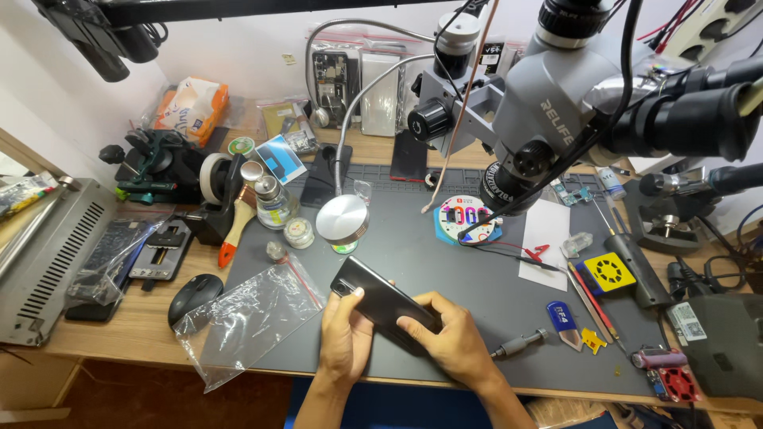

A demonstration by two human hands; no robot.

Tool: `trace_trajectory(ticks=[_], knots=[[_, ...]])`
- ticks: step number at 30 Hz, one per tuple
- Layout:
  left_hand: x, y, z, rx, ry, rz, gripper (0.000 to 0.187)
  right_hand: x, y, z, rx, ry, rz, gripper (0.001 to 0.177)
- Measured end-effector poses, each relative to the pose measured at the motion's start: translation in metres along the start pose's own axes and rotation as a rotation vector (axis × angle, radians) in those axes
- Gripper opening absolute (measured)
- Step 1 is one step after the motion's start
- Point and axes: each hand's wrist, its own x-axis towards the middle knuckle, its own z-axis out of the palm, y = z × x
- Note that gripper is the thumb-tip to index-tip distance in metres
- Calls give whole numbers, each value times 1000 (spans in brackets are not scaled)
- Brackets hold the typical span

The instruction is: The person uses a screwdriver to remove screws from the internal frame of a disassembled smartphone. After removing the screws, the person picks up the phone's back cover, aligns it with the main body, and snaps it into place to close the device.

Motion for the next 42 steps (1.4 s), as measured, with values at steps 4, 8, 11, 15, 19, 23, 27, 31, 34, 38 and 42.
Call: trace_trajectory(ticks=[4, 8, 11, 15, 19, 23, 27, 31, 34, 38, 42], knots=[[0, -1, 4, 36, -11, -10, 34, 5, 27, 8, -76, 117, -502, 13], [-3, 1, 9, 107, -67, 8, 83, 9, 32, 10, -182, 271, -834, 19], [-3, 3, 7, 137, -185, -36, 94, 13, 35, 10, -234, 300, -943, 22], [0, 2, 2, 128, -226, -52, 94, 16, 38, 7, -290, 255, -1002, 19], [10, -17, -19, 88, -366, -26, 83, 20, 48, 11, -341, 246, -1073, 23], [8, -14, -10, -92, -216, -98, 59, 17, 43, 15, -511, 210, -1116, 37], [3, -4, -5, -89, -179, -62, 60, 8, 32, 16, -316, -2, -842, 82], [-5, 5, -5, 88, -319, -43, 57, 2, -1, 28, 117, -32, -120, 61], [-12, 27, -9, 405, -424, -96, 56, 2, 1, 31, 349, -82, 148, 29], [-11, 54, -47, 1198, -273, 597, 77, 5, 12, 34, 495, 133, 24, 22], [5, 65, -106, 1883, 71, 1002, 58, 8, 27, 35, 653, 192, -49, 19]])
